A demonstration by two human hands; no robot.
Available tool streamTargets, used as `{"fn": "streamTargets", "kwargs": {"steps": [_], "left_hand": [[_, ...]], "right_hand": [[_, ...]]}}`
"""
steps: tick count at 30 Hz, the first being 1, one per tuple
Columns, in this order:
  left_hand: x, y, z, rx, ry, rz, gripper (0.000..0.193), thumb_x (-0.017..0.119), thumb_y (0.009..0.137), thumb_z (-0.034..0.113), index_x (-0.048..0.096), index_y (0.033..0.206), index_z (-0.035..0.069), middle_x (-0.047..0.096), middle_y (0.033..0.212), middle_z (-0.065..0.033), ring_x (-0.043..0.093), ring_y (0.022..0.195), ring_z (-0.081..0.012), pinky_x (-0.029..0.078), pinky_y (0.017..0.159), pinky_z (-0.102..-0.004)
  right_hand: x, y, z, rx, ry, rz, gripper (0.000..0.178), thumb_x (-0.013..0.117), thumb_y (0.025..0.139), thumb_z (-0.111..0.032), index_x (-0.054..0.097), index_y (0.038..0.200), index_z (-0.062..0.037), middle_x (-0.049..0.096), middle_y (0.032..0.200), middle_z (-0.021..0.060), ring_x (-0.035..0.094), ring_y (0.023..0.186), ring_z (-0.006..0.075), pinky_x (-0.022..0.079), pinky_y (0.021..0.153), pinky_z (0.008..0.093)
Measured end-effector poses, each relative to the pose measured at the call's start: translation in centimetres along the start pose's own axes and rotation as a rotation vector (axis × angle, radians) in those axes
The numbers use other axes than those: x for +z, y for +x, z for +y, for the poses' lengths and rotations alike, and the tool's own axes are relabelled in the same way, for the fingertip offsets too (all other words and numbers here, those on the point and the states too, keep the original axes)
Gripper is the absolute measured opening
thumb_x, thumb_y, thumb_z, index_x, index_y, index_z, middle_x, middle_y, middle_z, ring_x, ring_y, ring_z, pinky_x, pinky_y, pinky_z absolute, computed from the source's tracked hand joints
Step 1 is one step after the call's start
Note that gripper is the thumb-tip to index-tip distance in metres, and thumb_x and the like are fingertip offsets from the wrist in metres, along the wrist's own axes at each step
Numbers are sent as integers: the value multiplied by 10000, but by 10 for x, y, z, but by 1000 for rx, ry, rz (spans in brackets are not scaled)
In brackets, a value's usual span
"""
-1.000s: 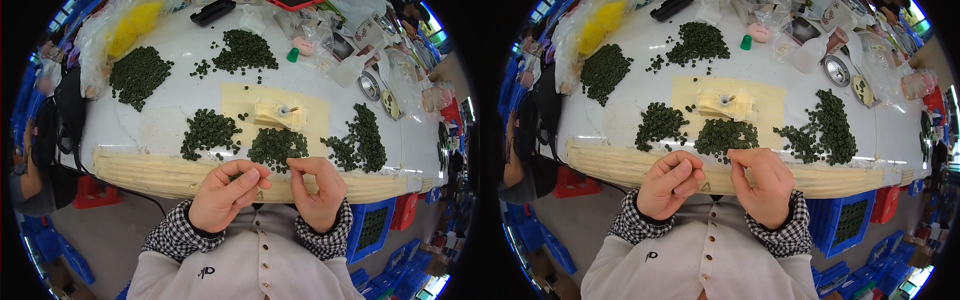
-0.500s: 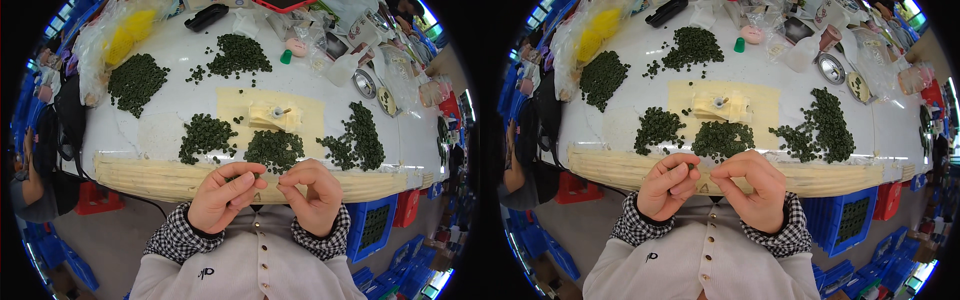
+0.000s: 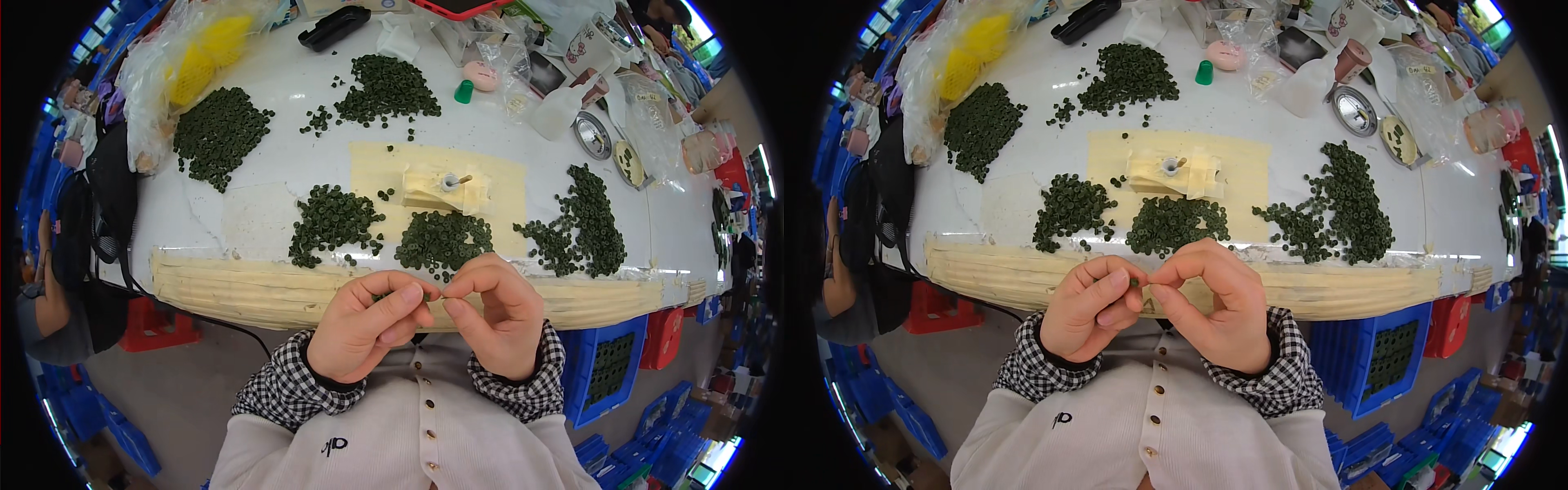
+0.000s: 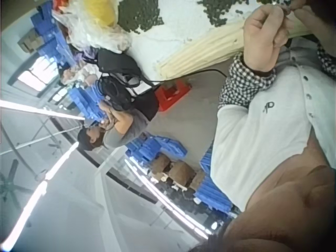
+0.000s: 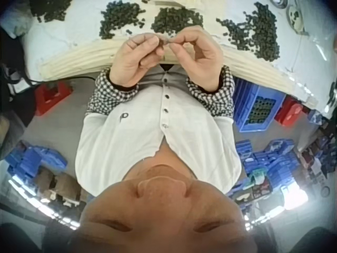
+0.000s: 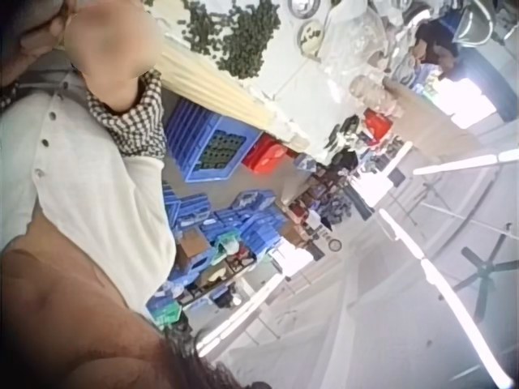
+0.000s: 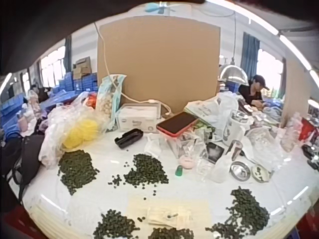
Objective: Assembling small green plastic toy pieces at a factory workbench.
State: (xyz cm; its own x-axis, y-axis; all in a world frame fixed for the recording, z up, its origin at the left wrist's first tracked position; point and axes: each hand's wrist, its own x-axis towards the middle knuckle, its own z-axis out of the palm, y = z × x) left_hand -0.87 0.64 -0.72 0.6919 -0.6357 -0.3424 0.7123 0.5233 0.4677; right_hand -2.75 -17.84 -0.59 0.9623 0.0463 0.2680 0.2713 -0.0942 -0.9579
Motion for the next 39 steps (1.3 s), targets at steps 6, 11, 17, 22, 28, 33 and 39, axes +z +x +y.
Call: {"fn": "streamTargets", "kwargs": {"steps": [6,11,17,22,28,33,39], "left_hand": [[2,0,-1,4,58,23,215,533,948,130,620,1064,-30,637,793,-59,405,574,-40,337,524,-163],[3,0,-2,43,174,79,208,556,936,131,624,1049,-30,638,774,-63,413,567,-41,336,515,-165],[1,0,-4,52,142,91,188,563,933,130,627,1021,-23,632,763,-53,409,561,-39,333,510,-170],[3,1,-2,28,51,112,186,562,935,132,628,1022,-19,620,746,-37,398,552,-36,325,504,-172],[2,-3,1,-14,189,-16,162,576,925,118,633,997,-16,642,784,-50,411,564,-29,311,499,-167],[-1,-1,0,25,302,5,138,591,914,103,632,968,-16,662,836,-70,550,678,-58,419,589,-174],[6,-2,2,166,522,29,128,607,894,75,628,938,-44,673,883,-85,638,832,-110,505,752,-224]], "right_hand": [[1,2,-3,-73,-141,27,111,697,739,20,643,834,0,608,809,96,581,728,190,458,641,271],[4,1,-6,-119,-240,68,136,705,715,44,654,832,-5,602,793,94,579,706,194,457,619,268],[7,0,-8,-198,-346,59,210,712,666,71,673,852,-19,600,787,76,580,698,201,461,601,275],[7,2,-7,-413,-463,23,241,715,655,78,679,872,-19,602,790,68,579,697,201,461,593,279],[-3,0,-4,-156,-114,-79,229,720,663,75,676,869,-16,603,792,69,581,701,187,463,612,269],[-5,-2,-5,-124,-85,-76,215,732,660,70,670,845,-20,599,787,72,580,701,184,457,610,264],[-4,0,-12,-210,-331,-40,243,750,623,62,663,834,-23,597,775,70,576,688,196,454,580,276]]}}
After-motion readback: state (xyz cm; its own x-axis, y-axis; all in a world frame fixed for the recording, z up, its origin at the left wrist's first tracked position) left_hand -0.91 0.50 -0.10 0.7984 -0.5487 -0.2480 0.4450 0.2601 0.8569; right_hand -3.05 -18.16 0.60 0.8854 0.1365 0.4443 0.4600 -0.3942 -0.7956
